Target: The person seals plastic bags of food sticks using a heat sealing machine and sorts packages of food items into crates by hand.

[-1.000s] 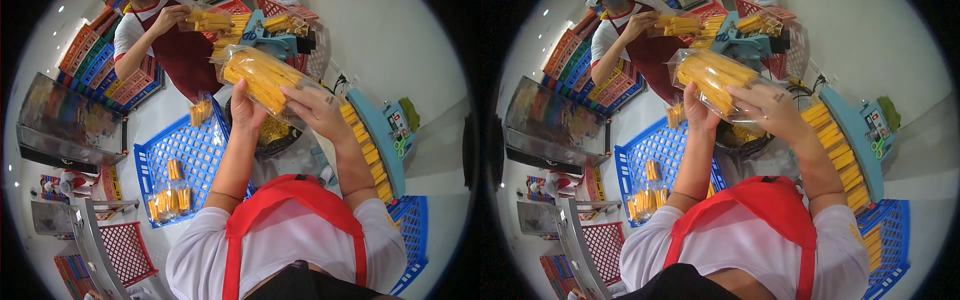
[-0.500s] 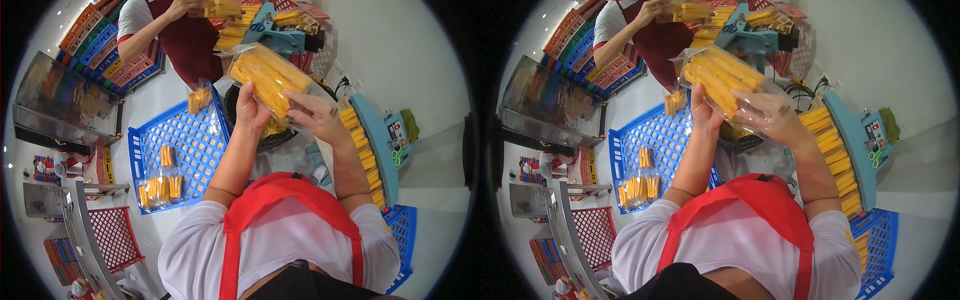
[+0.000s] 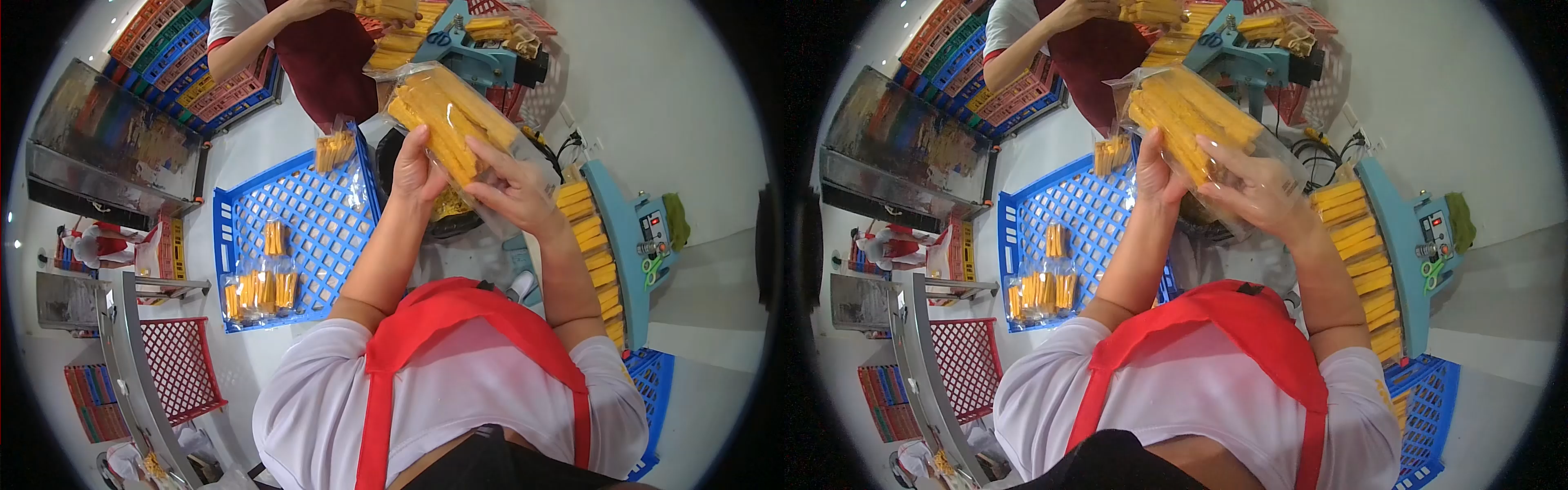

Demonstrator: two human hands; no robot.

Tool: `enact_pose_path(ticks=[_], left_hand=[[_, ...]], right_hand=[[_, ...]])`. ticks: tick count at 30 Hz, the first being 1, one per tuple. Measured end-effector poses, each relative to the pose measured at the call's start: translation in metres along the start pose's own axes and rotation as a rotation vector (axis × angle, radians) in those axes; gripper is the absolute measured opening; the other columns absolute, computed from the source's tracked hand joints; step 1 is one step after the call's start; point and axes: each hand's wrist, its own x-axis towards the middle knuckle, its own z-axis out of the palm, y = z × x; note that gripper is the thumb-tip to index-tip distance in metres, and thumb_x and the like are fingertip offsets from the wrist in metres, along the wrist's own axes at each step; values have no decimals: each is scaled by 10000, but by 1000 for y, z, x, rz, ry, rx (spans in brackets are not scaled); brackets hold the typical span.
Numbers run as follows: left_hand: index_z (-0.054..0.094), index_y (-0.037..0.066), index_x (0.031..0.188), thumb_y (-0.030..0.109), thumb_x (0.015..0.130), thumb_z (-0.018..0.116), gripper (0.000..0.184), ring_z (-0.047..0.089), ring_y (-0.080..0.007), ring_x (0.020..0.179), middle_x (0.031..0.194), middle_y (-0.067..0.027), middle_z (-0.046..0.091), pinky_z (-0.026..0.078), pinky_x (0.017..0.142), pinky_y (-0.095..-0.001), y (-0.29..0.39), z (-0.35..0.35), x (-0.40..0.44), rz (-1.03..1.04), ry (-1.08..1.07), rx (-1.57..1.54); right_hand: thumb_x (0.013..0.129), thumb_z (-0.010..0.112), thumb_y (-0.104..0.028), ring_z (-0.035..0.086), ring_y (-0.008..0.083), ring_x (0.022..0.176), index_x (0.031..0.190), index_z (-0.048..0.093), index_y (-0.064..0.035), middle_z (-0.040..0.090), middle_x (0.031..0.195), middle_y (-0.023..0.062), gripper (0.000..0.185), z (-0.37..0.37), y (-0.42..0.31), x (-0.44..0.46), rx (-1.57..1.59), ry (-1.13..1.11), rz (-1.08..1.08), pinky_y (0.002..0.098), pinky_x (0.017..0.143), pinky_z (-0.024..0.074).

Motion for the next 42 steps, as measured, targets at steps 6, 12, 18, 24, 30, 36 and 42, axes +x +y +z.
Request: enact_pose_path(ticks=[6,12,18,24,30,36,42], left_hand=[[392,45,1178,178,747,581,489,442,-251,1079,1148,-102,474,342,935,-395,-4,-2,1,47,60,-5],[422,57,1150,240,727,605,496,430,-265,1082,1150,-103,472,323,940,-415,0,-9,1,87,176,6],[416,50,1147,209,733,601,480,454,-261,1053,1121,-100,488,337,928,-418,14,-6,0,186,131,-6],[409,46,1154,225,718,616,515,454,-263,1055,1126,-105,486,342,928,-410,16,-8,-7,144,37,-14],[399,35,1155,201,719,599,508,459,-265,1052,1125,-110,485,347,927,-408,3,-7,-11,102,49,-31],[389,60,1182,243,719,584,535,436,-279,1081,1160,-110,463,335,933,-428,3,-6,-8,133,151,-35],[392,65,1180,261,713,589,544,432,-276,1083,1159,-110,464,335,933,-417,-8,-2,-10,68,185,31]], right_hand=[[729,613,-79,427,18,543,1141,500,-54,521,623,2,428,4,9,-5,125,53,191,171,505,362],[754,582,-49,451,20,573,1122,510,-29,533,677,-28,376,6,18,-8,281,179,255,158,529,376],[775,556,-41,475,44,563,1087,510,6,551,711,10,319,6,18,-24,573,183,301,171,511,388],[766,580,-58,463,48,544,958,552,5,538,675,16,205,20,4,-21,632,208,347,181,495,377],[759,596,-37,466,37,646,754,532,-2,504,678,-14,72,23,-3,-20,89,199,330,171,587,391],[743,597,-68,494,81,602,924,567,-15,525,680,46,191,15,-9,-19,192,277,258,215,571,407],[749,578,-52,576,228,704,1054,540,-42,582,817,127,307,7,16,-7,-235,302,-90,288,633,443]])
